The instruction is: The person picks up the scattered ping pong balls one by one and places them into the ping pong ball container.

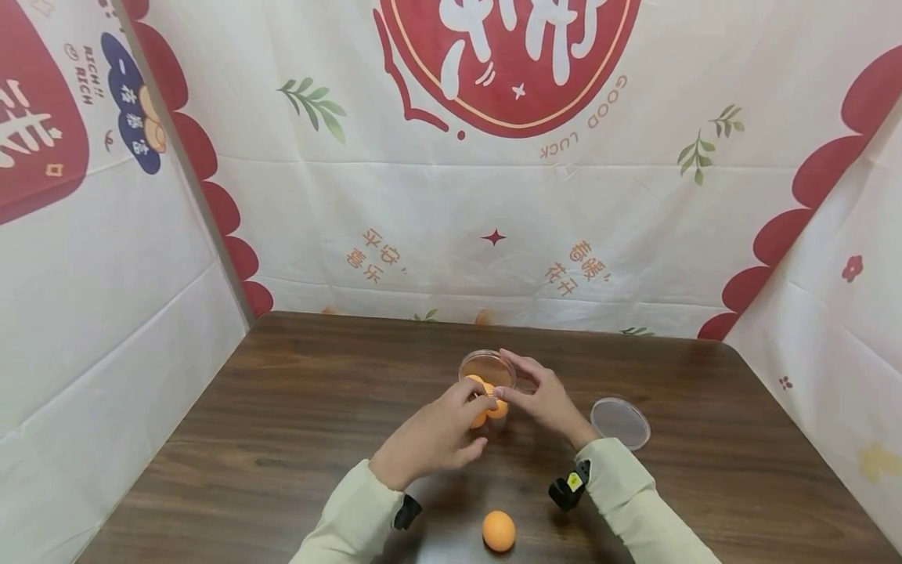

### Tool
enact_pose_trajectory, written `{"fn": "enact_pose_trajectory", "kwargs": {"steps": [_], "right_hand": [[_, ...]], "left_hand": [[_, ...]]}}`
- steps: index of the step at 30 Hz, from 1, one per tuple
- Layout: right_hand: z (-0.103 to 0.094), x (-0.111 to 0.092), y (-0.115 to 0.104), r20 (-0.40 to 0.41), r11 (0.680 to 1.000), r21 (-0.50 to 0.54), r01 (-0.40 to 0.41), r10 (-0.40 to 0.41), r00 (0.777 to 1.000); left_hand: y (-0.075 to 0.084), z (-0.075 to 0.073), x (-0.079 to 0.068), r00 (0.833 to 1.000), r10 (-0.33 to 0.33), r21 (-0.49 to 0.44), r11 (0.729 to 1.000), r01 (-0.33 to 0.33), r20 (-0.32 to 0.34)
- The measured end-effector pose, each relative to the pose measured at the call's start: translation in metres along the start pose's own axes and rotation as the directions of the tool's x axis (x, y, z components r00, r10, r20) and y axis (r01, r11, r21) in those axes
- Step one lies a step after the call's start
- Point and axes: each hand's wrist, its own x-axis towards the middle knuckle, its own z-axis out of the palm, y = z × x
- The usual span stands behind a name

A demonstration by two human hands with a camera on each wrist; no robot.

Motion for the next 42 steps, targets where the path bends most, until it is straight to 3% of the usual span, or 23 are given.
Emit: {"fn": "enact_pose_trajectory", "kwargs": {"steps": [6, 11, 19, 26, 32, 42], "right_hand": [[-0.001, 0.001, -0.004, 0.006, 1.000, 0.011, -0.009, 0.009, 1.000], [-0.002, 0.000, -0.006, 0.012, 1.000, 0.004, 0.007, -0.007, 1.000], [-0.002, 0.001, -0.007, 0.026, 1.000, 0.009, -0.016, 0.016, 1.000], [-0.001, 0.001, -0.005, 0.022, 0.999, 0.027, -0.018, 0.018, 1.000], [-0.001, 0.000, -0.002, 0.010, 0.999, 0.024, -0.037, 0.037, 0.999], [-0.001, -0.001, -0.005, 0.010, 0.999, 0.027, -0.039, 0.039, 0.999]], "left_hand": [[0.012, 0.003, -0.008, 0.998, 0.020, 0.025, 0.999, -0.022, 0.061], [0.020, 0.013, -0.015, 0.987, 0.056, -0.035, 0.998, -0.051, 0.151], [0.030, 0.029, -0.025, 0.944, 0.090, -0.098, 0.993, -0.061, 0.317], [0.036, 0.042, -0.030, 0.918, 0.122, -0.053, 0.992, -0.110, 0.377], [0.040, 0.051, -0.030, 0.886, 0.138, -0.014, 0.989, -0.147, 0.443], [0.044, 0.055, -0.030, 0.861, 0.136, -0.063, 0.991, -0.121, 0.491]]}}
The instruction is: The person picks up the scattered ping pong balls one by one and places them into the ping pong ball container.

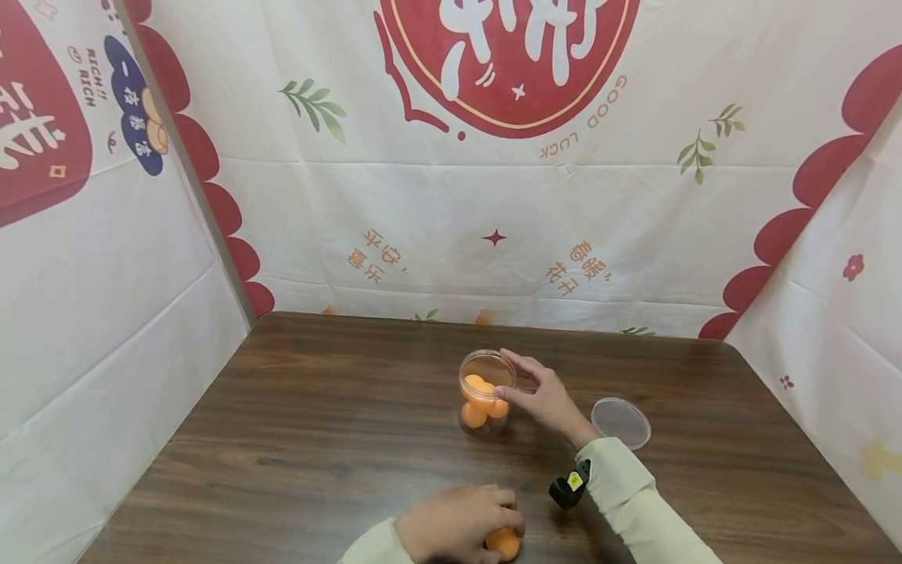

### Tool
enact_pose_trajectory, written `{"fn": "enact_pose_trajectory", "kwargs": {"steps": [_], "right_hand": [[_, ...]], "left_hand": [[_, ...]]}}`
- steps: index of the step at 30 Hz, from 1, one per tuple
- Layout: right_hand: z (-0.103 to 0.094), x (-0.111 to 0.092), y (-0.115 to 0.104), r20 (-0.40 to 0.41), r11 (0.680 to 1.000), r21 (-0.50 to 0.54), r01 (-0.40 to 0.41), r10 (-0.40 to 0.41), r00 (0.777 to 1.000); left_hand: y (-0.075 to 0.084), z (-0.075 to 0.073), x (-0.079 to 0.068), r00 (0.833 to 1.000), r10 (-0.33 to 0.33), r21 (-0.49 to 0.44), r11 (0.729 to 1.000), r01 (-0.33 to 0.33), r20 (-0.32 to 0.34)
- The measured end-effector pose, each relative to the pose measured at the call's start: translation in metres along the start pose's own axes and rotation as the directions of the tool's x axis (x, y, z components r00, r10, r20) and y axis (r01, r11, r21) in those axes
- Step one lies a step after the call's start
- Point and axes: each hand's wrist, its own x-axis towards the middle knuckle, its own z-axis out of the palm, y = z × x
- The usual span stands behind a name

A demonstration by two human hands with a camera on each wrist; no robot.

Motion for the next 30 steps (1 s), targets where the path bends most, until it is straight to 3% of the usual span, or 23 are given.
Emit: {"fn": "enact_pose_trajectory", "kwargs": {"steps": [11, 23, 30], "right_hand": [[0.000, 0.000, 0.001, 0.004, 1.000, 0.009, -0.001, 0.001, 1.000], [0.000, -0.001, 0.003, 0.010, 1.000, 0.020, 0.009, -0.009, 1.000], [0.001, 0.000, 0.003, 0.000, 1.000, 0.015, 0.020, -0.020, 1.000]], "left_hand": [[0.002, 0.002, 0.001, 1.000, 0.004, -0.003, 1.000, -0.004, 0.007], [-0.002, -0.011, 0.004, 0.996, 0.044, 0.071, 0.997, -0.039, -0.072], [-0.009, -0.021, 0.003, 0.993, 0.019, 0.087, 0.996, -0.009, -0.114]]}}
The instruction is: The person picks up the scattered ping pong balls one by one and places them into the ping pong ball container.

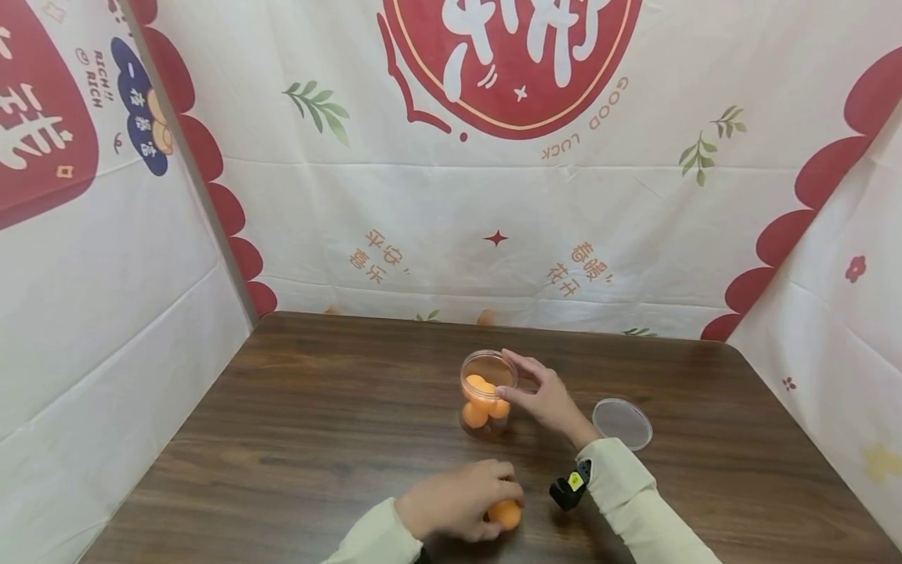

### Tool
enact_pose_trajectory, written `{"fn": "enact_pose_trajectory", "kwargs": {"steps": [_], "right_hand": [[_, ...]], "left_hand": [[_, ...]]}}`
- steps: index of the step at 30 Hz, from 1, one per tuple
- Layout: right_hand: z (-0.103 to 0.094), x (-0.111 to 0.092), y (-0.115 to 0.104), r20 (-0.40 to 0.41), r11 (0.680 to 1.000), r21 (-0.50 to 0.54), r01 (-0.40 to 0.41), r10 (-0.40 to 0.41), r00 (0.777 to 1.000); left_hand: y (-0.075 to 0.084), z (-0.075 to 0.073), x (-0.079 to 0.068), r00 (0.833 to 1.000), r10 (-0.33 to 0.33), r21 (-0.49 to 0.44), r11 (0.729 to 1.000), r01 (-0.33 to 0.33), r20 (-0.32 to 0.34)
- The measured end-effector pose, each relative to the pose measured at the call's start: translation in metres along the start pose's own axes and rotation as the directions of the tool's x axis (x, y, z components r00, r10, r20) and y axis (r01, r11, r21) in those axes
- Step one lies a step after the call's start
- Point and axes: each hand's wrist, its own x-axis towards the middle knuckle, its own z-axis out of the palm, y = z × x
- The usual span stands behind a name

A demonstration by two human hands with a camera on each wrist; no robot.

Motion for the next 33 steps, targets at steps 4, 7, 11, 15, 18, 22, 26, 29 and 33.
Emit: {"fn": "enact_pose_trajectory", "kwargs": {"steps": [4, 7, 11, 15, 18, 22, 26, 29, 33], "right_hand": [[0.000, 0.000, 0.000, -0.005, 1.000, 0.003, 0.005, -0.005, 1.000], [0.000, 0.000, 0.000, 0.000, 1.000, 0.006, 0.014, -0.014, 1.000], [0.000, -0.001, 0.000, 0.001, 1.000, 0.012, 0.019, -0.019, 1.000], [-0.001, -0.001, 0.000, 0.001, 1.000, 0.002, 0.020, -0.020, 1.000], [-0.001, -0.001, 0.000, 0.001, 1.000, 0.001, 0.016, -0.016, 1.000], [-0.001, -0.002, -0.001, 0.001, 1.000, 0.007, 0.012, -0.012, 1.000], [0.000, -0.001, 0.000, 0.006, 1.000, 0.006, 0.017, -0.017, 1.000], [0.000, 0.000, 0.000, 0.013, 1.000, 0.005, 0.022, -0.022, 1.000], [-0.001, 0.000, 0.000, 0.012, 1.000, 0.005, 0.021, -0.021, 1.000]], "left_hand": [[-0.008, -0.007, -0.001, 0.998, -0.039, -0.003, 0.999, 0.039, -0.050], [-0.016, -0.013, -0.003, 0.993, -0.075, -0.019, 0.997, 0.074, -0.089], [-0.025, -0.022, -0.007, 0.979, -0.106, -0.075, 0.993, 0.094, -0.172], [-0.033, -0.033, -0.011, 0.962, -0.121, -0.107, 0.989, 0.098, -0.245], [-0.038, -0.040, -0.012, 0.950, -0.119, -0.097, 0.991, 0.094, -0.288], [-0.046, -0.045, -0.012, 0.929, -0.104, -0.095, 0.993, 0.075, -0.356], [-0.052, -0.051, -0.013, 0.904, -0.133, -0.155, 0.985, 0.075, -0.407], [-0.057, -0.053, -0.014, 0.881, -0.170, -0.195, 0.976, 0.091, -0.440], [-0.064, -0.056, -0.011, 0.852, -0.179, -0.187, 0.978, 0.097, -0.492]]}}
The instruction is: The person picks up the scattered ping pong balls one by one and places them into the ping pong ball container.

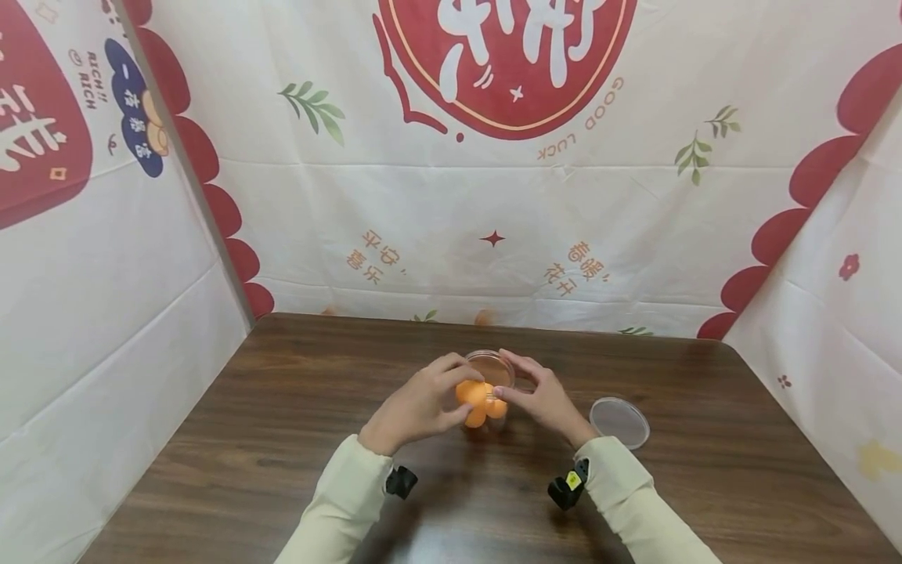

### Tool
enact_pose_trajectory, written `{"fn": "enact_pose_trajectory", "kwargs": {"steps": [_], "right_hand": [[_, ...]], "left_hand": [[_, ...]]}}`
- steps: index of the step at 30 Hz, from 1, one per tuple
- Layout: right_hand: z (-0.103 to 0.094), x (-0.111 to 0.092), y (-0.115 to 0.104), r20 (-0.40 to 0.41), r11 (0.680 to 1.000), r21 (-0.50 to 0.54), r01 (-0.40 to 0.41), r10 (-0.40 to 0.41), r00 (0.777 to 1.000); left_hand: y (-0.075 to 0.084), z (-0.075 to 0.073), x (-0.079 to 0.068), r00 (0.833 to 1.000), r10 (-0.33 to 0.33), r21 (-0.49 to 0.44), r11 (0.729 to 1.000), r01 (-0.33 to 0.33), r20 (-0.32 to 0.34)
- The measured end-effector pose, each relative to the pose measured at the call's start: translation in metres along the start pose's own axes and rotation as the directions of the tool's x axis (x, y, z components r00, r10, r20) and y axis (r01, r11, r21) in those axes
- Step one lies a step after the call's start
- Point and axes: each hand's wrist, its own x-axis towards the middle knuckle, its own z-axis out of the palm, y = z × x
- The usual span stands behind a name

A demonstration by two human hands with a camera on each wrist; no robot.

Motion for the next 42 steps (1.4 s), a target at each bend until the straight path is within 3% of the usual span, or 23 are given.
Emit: {"fn": "enact_pose_trajectory", "kwargs": {"steps": [9, 22, 29, 42], "right_hand": [[0.000, 0.001, 0.000, 0.001, 1.000, 0.000, -0.012, 0.012, 1.000], [0.001, 0.000, -0.001, 0.003, 1.000, -0.015, -0.011, 0.011, 1.000], [0.001, 0.001, -0.002, -0.003, 1.000, -0.002, -0.002, 0.002, 1.000], [0.000, 0.000, -0.001, -0.010, 1.000, -0.020, -0.005, 0.005, 1.000]], "left_hand": [[-0.012, 0.003, 0.015, 0.998, 0.009, 0.046, 0.999, -0.006, -0.068], [-0.022, 0.009, 0.025, 0.997, -0.071, 0.061, 0.996, 0.071, -0.011], [-0.027, 0.016, 0.023, 0.994, -0.103, 0.078, 0.992, 0.100, 0.034], [-0.029, 0.021, 0.022, 0.989, -0.138, 0.052, 0.989, 0.136, 0.053]]}}
